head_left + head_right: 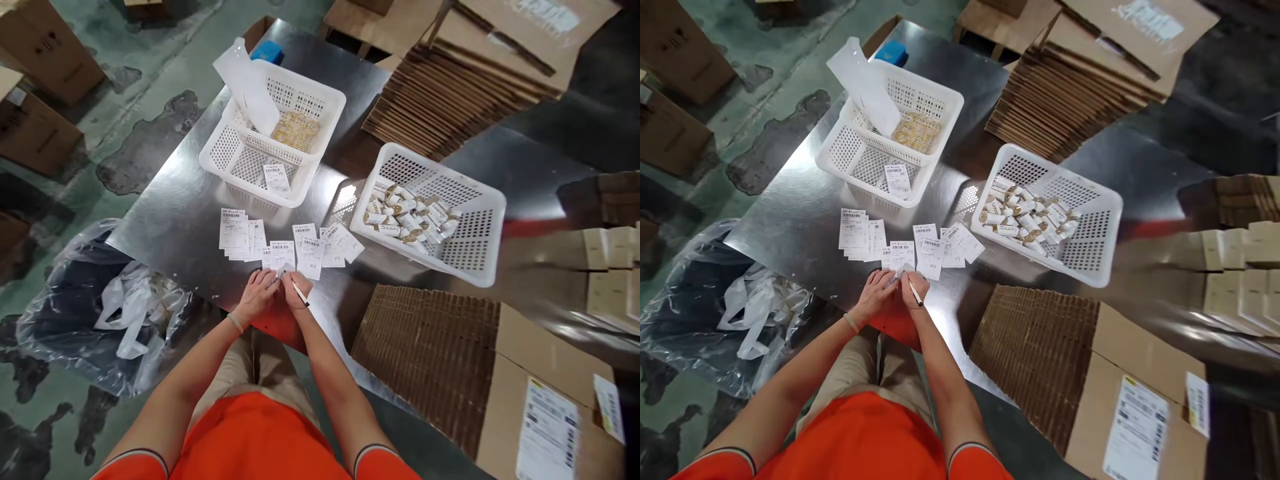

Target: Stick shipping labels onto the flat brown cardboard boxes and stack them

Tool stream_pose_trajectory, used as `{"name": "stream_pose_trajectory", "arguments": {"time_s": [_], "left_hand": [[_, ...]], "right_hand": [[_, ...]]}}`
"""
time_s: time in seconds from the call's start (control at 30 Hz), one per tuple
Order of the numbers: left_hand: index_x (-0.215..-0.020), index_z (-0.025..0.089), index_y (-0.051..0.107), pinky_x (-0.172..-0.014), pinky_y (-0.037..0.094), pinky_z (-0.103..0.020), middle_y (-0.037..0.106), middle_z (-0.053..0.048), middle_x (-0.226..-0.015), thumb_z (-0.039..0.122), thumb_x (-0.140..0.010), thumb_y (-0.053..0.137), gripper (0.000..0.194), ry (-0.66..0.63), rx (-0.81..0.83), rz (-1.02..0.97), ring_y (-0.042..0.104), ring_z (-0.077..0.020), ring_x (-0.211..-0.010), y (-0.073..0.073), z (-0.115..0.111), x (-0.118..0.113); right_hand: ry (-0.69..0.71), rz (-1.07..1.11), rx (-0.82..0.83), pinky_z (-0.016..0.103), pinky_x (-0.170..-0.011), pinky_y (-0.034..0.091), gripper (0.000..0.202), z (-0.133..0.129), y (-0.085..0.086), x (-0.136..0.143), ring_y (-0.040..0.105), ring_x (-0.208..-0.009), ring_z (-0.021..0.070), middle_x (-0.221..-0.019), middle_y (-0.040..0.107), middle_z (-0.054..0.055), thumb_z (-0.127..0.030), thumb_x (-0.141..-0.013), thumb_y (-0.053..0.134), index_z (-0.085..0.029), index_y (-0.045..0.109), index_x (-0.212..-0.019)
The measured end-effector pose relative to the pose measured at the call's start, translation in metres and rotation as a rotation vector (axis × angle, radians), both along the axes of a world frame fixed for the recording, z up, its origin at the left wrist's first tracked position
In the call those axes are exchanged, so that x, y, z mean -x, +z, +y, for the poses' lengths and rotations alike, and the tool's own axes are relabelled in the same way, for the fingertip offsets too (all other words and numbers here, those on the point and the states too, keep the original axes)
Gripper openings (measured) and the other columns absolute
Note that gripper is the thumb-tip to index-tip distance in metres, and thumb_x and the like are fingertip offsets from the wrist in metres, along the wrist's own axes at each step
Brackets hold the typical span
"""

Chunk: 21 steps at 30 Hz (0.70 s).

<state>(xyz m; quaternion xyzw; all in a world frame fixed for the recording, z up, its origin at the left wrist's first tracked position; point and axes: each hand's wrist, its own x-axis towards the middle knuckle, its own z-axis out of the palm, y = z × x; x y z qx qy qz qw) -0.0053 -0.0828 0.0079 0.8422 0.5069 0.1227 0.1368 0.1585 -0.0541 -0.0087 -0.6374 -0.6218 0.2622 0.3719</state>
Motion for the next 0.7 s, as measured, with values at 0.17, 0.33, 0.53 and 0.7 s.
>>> {"name": "stream_pose_trajectory", "arguments": {"time_s": [0.17,0.33,0.53,0.7], "left_hand": [[-0.128,0.024,0.075,-0.118,0.050,-0.050,0.075,-0.014,-0.140,0.016,-0.098,0.061,0.034,0.002,-0.033,-0.003,0.064,-0.0303,-0.138,-0.0001,0.0000,0.0000],[-0.128,0.023,0.075,-0.117,0.050,-0.051,0.075,-0.014,-0.140,0.016,-0.098,0.061,0.033,-0.001,-0.051,-0.015,0.063,-0.0308,-0.138,-0.0003,-0.0003,0.0002],[-0.126,0.025,0.075,-0.117,0.050,-0.051,0.075,-0.012,-0.140,0.015,-0.097,0.063,0.034,0.018,-0.018,0.004,0.063,-0.0301,-0.138,0.0003,-0.0003,-0.0008],[-0.126,0.024,0.075,-0.118,0.049,-0.050,0.075,-0.012,-0.141,0.015,-0.097,0.062,0.033,0.017,-0.037,-0.001,0.063,-0.0299,-0.139,0.0002,-0.0001,-0.0011]], "right_hand": [[0.000,0.009,-0.011,0.029,-0.063,0.038,0.050,-0.0007,0.0003,-0.0002,0.046,-0.056,0.0135,-0.056,0.052,-0.002,-0.037,-0.105,0.046,-0.023,0.046,-0.057],[-0.002,-0.005,-0.031,0.029,-0.062,0.039,0.050,-0.0012,0.0021,-0.0004,0.047,-0.056,0.0135,-0.057,0.054,-0.001,-0.036,-0.106,0.044,-0.024,0.046,-0.058],[0.014,-0.054,-0.063,0.029,-0.061,0.039,0.052,-0.0004,0.0024,-0.0002,0.045,-0.054,0.0139,-0.053,0.050,-0.001,-0.033,-0.105,0.043,-0.025,0.040,-0.054],[0.014,-0.020,-0.078,0.029,-0.061,0.038,0.051,-0.0012,0.0036,0.0002,0.045,-0.054,0.0135,-0.053,0.049,-0.002,-0.032,-0.104,0.045,-0.025,0.039,-0.054]]}}
